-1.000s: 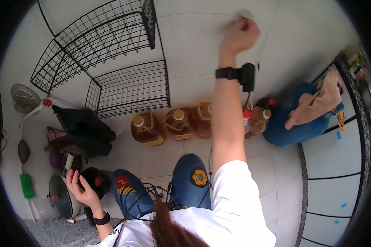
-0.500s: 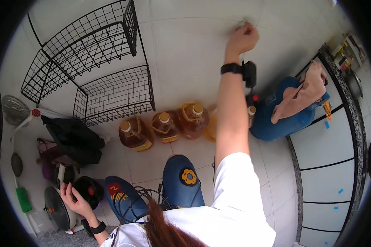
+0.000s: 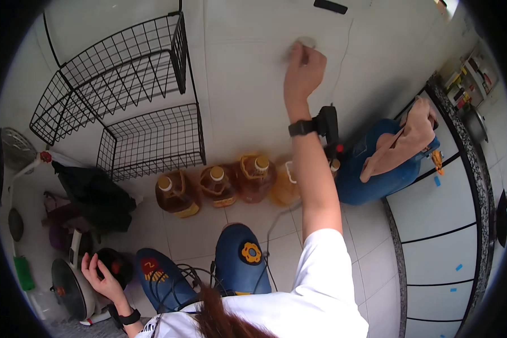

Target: Cleaning a wall and installing an adhesive wire shelf.

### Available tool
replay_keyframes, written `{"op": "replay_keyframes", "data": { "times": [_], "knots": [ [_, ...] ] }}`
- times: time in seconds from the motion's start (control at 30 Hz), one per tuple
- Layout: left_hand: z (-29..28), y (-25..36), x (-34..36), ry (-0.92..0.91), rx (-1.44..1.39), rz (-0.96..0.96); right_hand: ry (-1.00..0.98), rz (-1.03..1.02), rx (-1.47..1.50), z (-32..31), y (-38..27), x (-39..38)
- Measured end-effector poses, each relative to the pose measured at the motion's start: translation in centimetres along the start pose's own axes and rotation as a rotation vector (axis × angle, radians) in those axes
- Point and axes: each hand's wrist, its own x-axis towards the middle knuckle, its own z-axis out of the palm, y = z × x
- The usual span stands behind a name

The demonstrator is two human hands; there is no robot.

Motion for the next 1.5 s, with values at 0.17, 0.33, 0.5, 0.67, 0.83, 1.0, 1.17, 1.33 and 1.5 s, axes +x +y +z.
{"op": "replay_keyframes", "data": {
  "times": [0.17,0.33,0.5,0.67,0.83,1.0,1.17,1.33,1.5],
  "knots": [
    [0.2,0.9,0.0,-0.032,-0.023,0.001,-0.022,0.408,0.157,0.0,0.0,7.4],
    [0.0,0.0,-0.7,-0.01,-0.08,-0.033,0.071,0.205,0.226,1.3,-1.4,7.6],
    [0.5,0.1,-0.8,-0.017,-0.103,-0.085,0.011,0.194,0.107,1.8,0.4,9.3],
    [-0.2,-0.4,-1.1,-0.03,0.035,0.028,-0.038,0.397,0.232,1.3,-1.5,9.1],
    [-0.4,-0.1,-0.8,-0.024,-0.072,-0.055,-0.006,0.133,0.151,1.9,-1.3,9.2],
    [-1.0,-0.9,-1.1,-0.02,-0.036,-0.045,0.12,0.196,0.236,2.2,-1.3,7.7],
    [-0.6,-1.4,-1.4,-0.008,-0.037,-0.052,-0.014,-0.207,0.108,1.5,-1.4,4.8],
    [-1.4,-1.7,-1.5,0.001,0.011,-0.036,-0.039,0.372,-0.132,-1.2,4.2,9.5],
    [-1.5,-1.9,-1.5,-0.002,-0.064,-0.111,-0.115,-0.229,0.131,1.1,-5.2,0.5]
  ]
}}
